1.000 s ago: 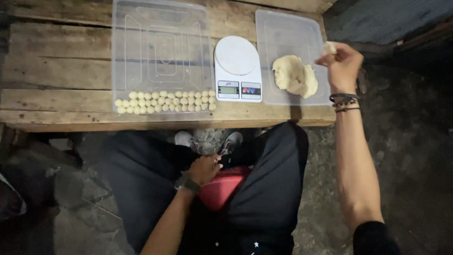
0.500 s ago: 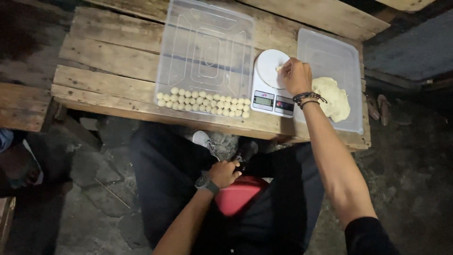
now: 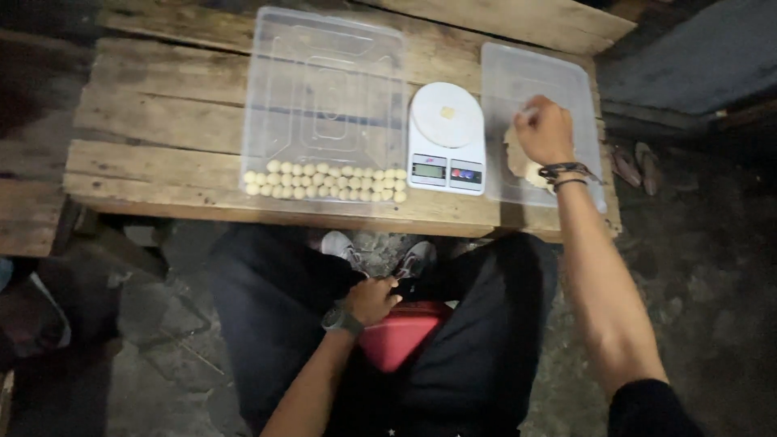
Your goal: The person takes small pieces of dough from a large mass, rolls them into balls between their palms, and places them into a clear plastic container. They occasionally weigh the dough balls on a digital scale to check their size.
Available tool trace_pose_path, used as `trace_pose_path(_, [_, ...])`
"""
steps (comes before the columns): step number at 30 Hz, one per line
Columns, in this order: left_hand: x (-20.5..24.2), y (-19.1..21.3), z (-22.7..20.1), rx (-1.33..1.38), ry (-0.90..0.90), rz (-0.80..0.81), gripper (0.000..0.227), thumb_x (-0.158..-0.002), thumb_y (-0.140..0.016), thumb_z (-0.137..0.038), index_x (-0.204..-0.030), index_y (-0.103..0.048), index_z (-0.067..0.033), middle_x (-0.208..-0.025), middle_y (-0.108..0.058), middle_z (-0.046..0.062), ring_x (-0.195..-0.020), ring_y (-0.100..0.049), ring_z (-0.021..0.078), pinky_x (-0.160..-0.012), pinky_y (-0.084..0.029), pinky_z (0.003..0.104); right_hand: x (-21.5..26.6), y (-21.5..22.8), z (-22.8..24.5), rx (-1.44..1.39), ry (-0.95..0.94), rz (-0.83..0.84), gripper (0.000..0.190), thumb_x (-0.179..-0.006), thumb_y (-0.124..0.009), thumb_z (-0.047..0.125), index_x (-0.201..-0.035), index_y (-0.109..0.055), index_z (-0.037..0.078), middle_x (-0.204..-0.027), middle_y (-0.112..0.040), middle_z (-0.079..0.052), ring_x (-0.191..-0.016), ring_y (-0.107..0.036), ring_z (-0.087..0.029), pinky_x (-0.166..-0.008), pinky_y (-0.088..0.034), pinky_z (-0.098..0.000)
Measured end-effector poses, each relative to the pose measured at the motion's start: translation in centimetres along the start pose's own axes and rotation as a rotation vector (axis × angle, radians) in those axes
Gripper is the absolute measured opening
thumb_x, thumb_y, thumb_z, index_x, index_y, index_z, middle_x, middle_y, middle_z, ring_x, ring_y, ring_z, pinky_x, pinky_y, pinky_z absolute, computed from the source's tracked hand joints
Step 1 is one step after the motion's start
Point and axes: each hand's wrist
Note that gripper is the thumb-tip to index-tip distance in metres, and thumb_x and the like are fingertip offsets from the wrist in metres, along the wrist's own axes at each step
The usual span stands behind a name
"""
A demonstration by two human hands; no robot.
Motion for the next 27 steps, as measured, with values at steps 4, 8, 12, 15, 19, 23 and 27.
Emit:
trace_pose_path(4, [-0.6, -0.3, 0.1, 0.043, -0.02, 0.039, 0.045, -0.099, -0.055, -0.037, -0.136, -0.061, -0.0127, -0.123, -0.071, 0.019, -0.117, -0.068, 0.0416, -0.097, -0.056, 0.053, 4.3, 5.2, -2.5, 0.382, -0.241, 0.466, 0.046, -0.092, -0.072, 0.033, -0.125, -0.069, 0.002, -0.106, -0.073, -0.035, -0.11, -0.068, -0.053, -0.091, -0.055, -0.0612])
trace_pose_path(8, [0.3, 0.5, -1.7, 0.092, -0.035, 0.048, 0.046, -0.1, -0.048, -0.038, -0.131, -0.065, -0.0085, -0.12, -0.072, 0.023, -0.112, -0.069, 0.0427, -0.091, -0.058, 0.053, 9.4, 5.2, -4.5, 0.512, -0.183, 0.399, 0.048, -0.09, -0.077, 0.025, -0.135, -0.063, 0.013, -0.106, -0.079, -0.016, -0.103, -0.074, -0.041, -0.088, -0.06, -0.0546])
trace_pose_path(12, [-0.2, -0.6, -0.3, -0.063, 0.08, 0.123, 0.048, -0.096, -0.05, -0.041, -0.112, -0.075, -0.0036, -0.11, -0.076, 0.022, -0.108, -0.071, 0.0444, -0.084, -0.06, 0.054, 11.1, 2.8, -7.7, 0.522, -0.162, 0.289, 0.035, -0.098, -0.068, 0.029, -0.132, -0.062, 0.023, -0.109, -0.077, -0.011, -0.093, -0.076, -0.038, -0.081, -0.06, -0.0511])
trace_pose_path(15, [-1.0, -1.8, 0.5, -0.045, 0.312, 0.033, 0.044, -0.093, -0.058, -0.046, -0.097, -0.08, -0.0086, -0.094, -0.078, 0.014, -0.09, -0.077, 0.0318, -0.071, -0.062, 0.044, 11.1, 3.0, -7.2, 0.527, -0.097, 0.268, 0.024, -0.099, -0.063, 0.027, -0.123, -0.065, 0.021, -0.108, -0.075, -0.01, -0.092, -0.077, -0.036, -0.08, -0.061, -0.0484])
trace_pose_path(19, [-0.7, -1.3, -0.6, -0.141, 0.159, 0.006, 0.035, -0.094, -0.057, -0.032, -0.093, -0.078, -0.0044, -0.091, -0.077, 0.019, -0.088, -0.076, 0.0362, -0.068, -0.062, 0.046, 11.2, 2.9, -6.8, 0.547, -0.008, 0.272, 0.023, -0.099, -0.067, 0.028, -0.121, -0.064, 0.02, -0.113, -0.07, -0.01, -0.098, -0.075, -0.034, -0.082, -0.062, -0.0471])
trace_pose_path(23, [-0.2, -1.2, -1.5, -0.101, 0.229, 0.009, 0.035, -0.095, -0.058, -0.03, -0.103, -0.078, -0.0024, -0.096, -0.077, 0.019, -0.09, -0.076, 0.0347, -0.069, -0.062, 0.045, 11.0, 1.3, -7.6, 0.553, -0.021, 0.289, 0.02, -0.098, -0.066, 0.022, -0.118, -0.065, 0.019, -0.11, -0.072, -0.011, -0.094, -0.076, -0.033, -0.081, -0.061, -0.046])
trace_pose_path(27, [1.3, 0.4, -1.5, -0.03, 0.109, 0.018, 0.033, -0.097, -0.059, -0.03, -0.106, -0.078, -0.0035, -0.103, -0.076, 0.022, -0.096, -0.075, 0.0397, -0.074, -0.064, 0.048, 10.0, 2.2, -7.9, 0.419, -0.089, 0.3, 0.018, -0.096, -0.067, 0.016, -0.114, -0.067, 0.011, -0.106, -0.074, -0.02, -0.095, -0.075, -0.042, -0.082, -0.059, -0.0528])
Point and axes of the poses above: each hand's wrist, its own x-axis away from the middle knuckle, its own y-axis out of the back of the hand, z = x × y
